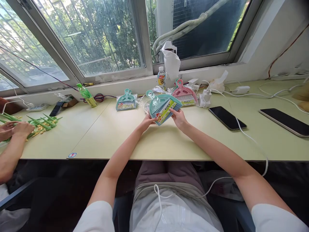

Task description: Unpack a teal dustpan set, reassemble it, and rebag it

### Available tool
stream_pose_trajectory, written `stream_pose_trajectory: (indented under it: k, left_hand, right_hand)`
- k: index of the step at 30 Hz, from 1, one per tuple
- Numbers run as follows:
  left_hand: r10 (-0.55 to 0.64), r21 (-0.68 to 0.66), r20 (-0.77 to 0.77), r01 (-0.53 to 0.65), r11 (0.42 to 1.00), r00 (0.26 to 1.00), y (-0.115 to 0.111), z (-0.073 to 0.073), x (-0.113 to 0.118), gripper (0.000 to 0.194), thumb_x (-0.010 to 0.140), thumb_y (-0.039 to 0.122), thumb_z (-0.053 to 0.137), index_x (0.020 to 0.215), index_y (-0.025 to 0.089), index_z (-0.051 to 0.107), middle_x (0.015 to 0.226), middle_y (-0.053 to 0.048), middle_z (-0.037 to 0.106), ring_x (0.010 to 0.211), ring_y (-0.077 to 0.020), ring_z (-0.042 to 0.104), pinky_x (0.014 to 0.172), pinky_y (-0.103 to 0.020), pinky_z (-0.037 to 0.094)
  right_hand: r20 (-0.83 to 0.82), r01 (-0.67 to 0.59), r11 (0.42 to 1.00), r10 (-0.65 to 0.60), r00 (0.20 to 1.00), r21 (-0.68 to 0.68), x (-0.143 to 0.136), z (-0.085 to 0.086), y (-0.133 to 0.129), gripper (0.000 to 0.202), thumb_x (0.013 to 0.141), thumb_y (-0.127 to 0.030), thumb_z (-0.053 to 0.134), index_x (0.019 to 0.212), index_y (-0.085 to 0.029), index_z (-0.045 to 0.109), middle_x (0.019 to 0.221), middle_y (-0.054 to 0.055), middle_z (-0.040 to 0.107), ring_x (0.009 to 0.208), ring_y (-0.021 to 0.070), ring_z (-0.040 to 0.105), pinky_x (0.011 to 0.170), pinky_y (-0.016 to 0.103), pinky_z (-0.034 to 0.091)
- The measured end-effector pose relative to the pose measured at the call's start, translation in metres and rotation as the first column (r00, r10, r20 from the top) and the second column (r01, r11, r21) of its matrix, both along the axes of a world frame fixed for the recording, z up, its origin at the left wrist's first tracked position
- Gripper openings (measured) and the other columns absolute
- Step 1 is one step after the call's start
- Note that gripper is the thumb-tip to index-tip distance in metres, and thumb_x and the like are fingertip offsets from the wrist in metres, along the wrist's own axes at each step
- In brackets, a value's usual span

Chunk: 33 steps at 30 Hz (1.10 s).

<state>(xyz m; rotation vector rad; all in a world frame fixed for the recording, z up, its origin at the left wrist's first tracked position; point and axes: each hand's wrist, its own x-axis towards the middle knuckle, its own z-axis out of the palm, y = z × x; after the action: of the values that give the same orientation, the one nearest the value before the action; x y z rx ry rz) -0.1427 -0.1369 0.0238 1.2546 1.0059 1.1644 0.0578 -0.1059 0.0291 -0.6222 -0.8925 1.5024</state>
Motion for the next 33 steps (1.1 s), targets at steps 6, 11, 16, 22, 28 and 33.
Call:
stream_pose_trajectory:
  k: [6,11,16,22,28,33]
  left_hand:
    - [0.006,0.011,-0.029,-0.006,1.000,1.000,-0.002,0.003,0.000,0.067,0.058,0.029,0.085,0.119,0.020,0.058,0.114,-0.010,0.071,0.106,-0.0295,0.066,0.089,-0.044,0.054]
    - [-0.004,0.000,-0.032,0.004,1.000,0.999,0.000,0.002,-0.001,0.064,0.057,0.030,0.085,0.116,0.019,0.060,0.112,-0.010,0.072,0.104,-0.0287,0.067,0.089,-0.044,0.054]
    - [-0.011,-0.001,0.007,0.011,1.000,1.000,-0.001,0.001,-0.001,0.071,0.059,0.029,0.084,0.123,0.021,0.056,0.117,-0.010,0.070,0.105,-0.0273,0.067,0.090,-0.043,0.054]
    - [-0.216,-0.060,0.134,0.226,0.972,0.967,-0.001,0.005,-0.003,0.066,0.079,0.067,0.056,0.126,0.020,0.060,0.120,-0.012,0.069,0.116,-0.0308,0.063,0.096,-0.045,0.050]
    - [-0.074,0.024,0.199,0.071,0.997,0.977,0.006,0.006,-0.006,0.069,0.083,0.070,0.050,0.135,0.024,0.053,0.116,-0.007,0.072,0.115,-0.0265,0.064,0.100,-0.040,0.048]
    - [-0.050,0.016,0.162,0.048,0.999,0.985,0.002,0.011,-0.007,0.055,0.080,0.041,0.069,0.129,0.021,0.056,0.117,-0.007,0.071,0.111,-0.0250,0.066,0.099,-0.038,0.049]
  right_hand:
    - [-0.076,-0.082,0.996,0.079,0.994,-0.039,-0.005,-0.004,-0.003,0.038,0.066,-0.018,0.080,0.098,-0.025,0.062,0.101,0.001,0.074,0.106,0.0227,0.068,0.094,0.039,0.058]
    - [-0.078,-0.097,0.992,0.091,0.993,-0.080,-0.005,-0.006,-0.002,0.043,0.066,-0.010,0.074,0.104,-0.024,0.062,0.095,0.002,0.076,0.101,0.0236,0.070,0.094,0.041,0.059]
    - [-0.026,-0.096,0.992,0.094,0.995,-0.083,-0.005,-0.008,-0.002,0.038,0.066,-0.013,0.075,0.101,-0.023,0.063,0.092,0.002,0.076,0.097,0.0243,0.071,0.091,0.042,0.060]
    - [-0.006,0.015,0.998,-0.015,1.000,-0.056,-0.007,-0.005,-0.006,0.035,0.065,-0.020,0.078,0.096,-0.023,0.062,0.096,0.004,0.074,0.104,0.0262,0.069,0.093,0.045,0.059]
    - [0.001,0.016,0.998,-0.016,1.000,-0.055,-0.008,-0.005,-0.008,0.028,0.065,-0.021,0.078,0.087,-0.022,0.061,0.097,0.005,0.074,0.105,0.0263,0.068,0.094,0.044,0.058]
    - [-0.026,-0.014,0.999,0.013,1.000,-0.049,-0.010,-0.004,-0.012,0.028,0.063,-0.019,0.079,0.086,-0.022,0.062,0.099,0.005,0.074,0.107,0.0264,0.067,0.095,0.045,0.058]
